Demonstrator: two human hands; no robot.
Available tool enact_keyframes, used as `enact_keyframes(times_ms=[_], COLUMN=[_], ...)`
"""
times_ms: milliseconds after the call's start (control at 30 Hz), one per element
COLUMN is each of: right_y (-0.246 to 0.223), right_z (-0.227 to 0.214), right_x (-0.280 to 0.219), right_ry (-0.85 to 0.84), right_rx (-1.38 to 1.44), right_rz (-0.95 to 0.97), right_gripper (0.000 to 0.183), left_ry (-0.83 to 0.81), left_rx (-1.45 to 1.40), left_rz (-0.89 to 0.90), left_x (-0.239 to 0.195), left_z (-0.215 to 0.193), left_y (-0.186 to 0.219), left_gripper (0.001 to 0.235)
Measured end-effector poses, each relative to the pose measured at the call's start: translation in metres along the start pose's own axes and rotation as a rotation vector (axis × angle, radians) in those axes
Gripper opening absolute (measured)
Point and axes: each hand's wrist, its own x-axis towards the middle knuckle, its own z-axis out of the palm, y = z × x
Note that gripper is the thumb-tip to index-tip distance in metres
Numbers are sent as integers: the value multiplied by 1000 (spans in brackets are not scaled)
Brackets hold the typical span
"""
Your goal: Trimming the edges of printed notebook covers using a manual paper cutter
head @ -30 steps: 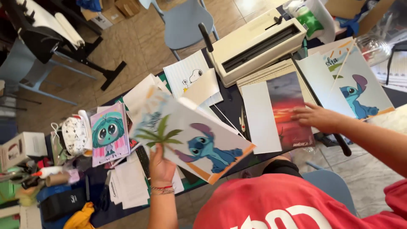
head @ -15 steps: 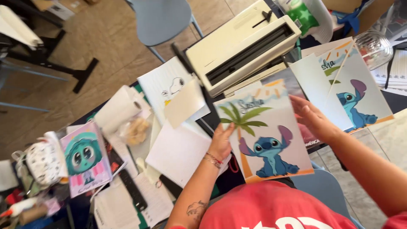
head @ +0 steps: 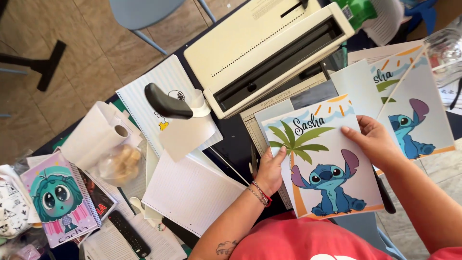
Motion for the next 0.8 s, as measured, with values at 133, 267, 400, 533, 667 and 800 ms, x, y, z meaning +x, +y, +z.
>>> enact_keyframes(times_ms=[133,267,400,533,667,800], right_y=[-14,-27,-39,-27,-16,-17], right_z=[4,7,15,12,8,7], right_x=[17,31,32,48,63,70], right_ry=[-32,11,40,58,63,87], right_rx=[20,-19,-79,-120,-110,-144], right_rz=[-9,35,78,72,3,19], right_gripper=[30,27,28,22,17,19], left_ry=[2,54,117,131,154,211], left_rx=[40,-36,25,17,77,129], left_rz=[44,-18,-4,-25,-17,-62], left_x=[7,18,23,24,26,30], left_z=[10,16,20,26,41,38], left_y=[14,11,12,17,37,31], left_gripper=[18,22,15,23,26,23])
